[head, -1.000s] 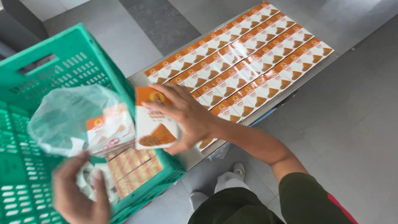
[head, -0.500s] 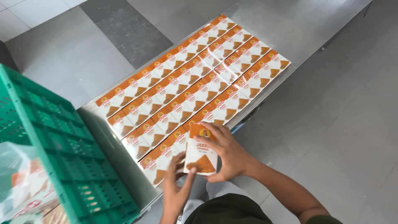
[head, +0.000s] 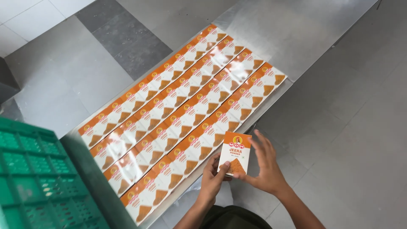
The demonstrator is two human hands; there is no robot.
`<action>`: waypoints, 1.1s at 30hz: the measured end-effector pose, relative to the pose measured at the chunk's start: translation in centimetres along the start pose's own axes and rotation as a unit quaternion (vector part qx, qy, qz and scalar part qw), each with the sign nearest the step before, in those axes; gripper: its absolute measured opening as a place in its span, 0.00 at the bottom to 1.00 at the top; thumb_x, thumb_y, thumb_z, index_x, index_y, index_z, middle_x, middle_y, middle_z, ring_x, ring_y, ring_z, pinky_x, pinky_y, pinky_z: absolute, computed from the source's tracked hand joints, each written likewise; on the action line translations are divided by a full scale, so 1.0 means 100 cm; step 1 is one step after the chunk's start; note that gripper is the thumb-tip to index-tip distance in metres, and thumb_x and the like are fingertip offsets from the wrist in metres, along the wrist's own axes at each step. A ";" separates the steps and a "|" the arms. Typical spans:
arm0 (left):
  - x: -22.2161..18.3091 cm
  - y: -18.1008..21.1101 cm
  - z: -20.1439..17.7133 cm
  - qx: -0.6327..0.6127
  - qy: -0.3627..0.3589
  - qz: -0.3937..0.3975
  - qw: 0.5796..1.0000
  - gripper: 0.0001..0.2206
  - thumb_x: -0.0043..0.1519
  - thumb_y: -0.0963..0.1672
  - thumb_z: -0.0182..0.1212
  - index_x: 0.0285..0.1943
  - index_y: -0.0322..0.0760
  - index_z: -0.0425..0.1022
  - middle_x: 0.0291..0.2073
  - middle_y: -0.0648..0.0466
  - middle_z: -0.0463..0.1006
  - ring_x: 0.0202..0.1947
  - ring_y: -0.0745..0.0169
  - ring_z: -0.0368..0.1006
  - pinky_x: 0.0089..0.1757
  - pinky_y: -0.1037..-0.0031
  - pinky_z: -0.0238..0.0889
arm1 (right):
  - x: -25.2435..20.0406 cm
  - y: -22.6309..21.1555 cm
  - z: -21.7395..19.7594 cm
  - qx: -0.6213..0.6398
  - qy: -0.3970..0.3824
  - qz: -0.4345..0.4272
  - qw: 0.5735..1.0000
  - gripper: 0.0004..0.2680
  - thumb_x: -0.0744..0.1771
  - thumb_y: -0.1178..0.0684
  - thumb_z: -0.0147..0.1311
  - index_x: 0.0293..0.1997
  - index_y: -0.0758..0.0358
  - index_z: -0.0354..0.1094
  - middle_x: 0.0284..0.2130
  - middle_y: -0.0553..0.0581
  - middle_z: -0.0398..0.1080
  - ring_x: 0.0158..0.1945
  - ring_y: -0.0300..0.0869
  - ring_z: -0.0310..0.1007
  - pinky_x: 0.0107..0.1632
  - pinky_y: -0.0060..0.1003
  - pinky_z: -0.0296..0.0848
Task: The person organizes boxes of spice powder on a metal table, transfers them one by one into a plastic bag inside a green crate, and then places stickers onto the plastic bag.
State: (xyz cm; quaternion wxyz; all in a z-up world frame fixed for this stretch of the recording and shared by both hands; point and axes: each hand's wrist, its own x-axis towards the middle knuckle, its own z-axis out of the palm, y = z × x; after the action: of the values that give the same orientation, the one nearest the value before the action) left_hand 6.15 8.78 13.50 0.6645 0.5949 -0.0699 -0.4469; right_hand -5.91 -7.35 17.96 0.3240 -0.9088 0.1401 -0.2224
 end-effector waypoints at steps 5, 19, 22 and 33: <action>0.074 0.004 0.044 -0.001 -0.010 0.027 1.000 0.28 0.63 0.48 0.62 0.70 0.34 0.62 0.50 0.48 0.81 0.44 0.67 0.78 0.38 0.76 0.73 | 0.020 0.083 0.007 0.153 0.065 0.194 0.967 0.36 0.59 0.40 0.67 0.71 0.64 0.50 0.64 0.66 0.58 0.65 0.53 0.62 0.60 0.48 0.67; 0.295 0.028 0.172 0.086 0.046 0.128 0.987 0.27 0.64 0.47 0.64 0.69 0.31 0.62 0.45 0.48 0.80 0.36 0.68 0.78 0.34 0.77 0.74 | 0.154 0.286 -0.033 0.416 0.091 0.409 0.807 0.18 0.66 0.51 0.60 0.60 0.69 0.67 0.43 0.55 0.74 0.45 0.37 0.73 0.48 0.35 0.71; 0.331 0.030 0.194 0.112 0.058 0.130 0.983 0.28 0.65 0.47 0.64 0.71 0.30 0.61 0.44 0.44 0.80 0.32 0.66 0.77 0.34 0.76 0.71 | 0.184 0.328 -0.045 0.427 0.075 0.413 0.801 0.17 0.66 0.51 0.59 0.59 0.68 0.67 0.43 0.54 0.75 0.45 0.36 0.75 0.48 0.34 0.72; 0.438 0.030 0.274 0.363 0.279 0.227 0.860 0.23 0.63 0.46 0.66 0.64 0.29 0.70 0.52 0.37 0.77 0.51 0.37 0.75 0.49 0.55 0.70 | 0.332 0.534 -0.061 0.398 -0.084 0.342 0.847 0.15 0.65 0.55 0.63 0.55 0.68 0.69 0.40 0.51 0.76 0.41 0.33 0.74 0.42 0.30 0.73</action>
State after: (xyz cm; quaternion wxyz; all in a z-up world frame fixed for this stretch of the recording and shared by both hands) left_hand 16.41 -41.16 4.64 0.4766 0.8612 -0.1719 -0.0416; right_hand 13.77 -63.90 -2.18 0.7239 -0.6119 0.3135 -0.0573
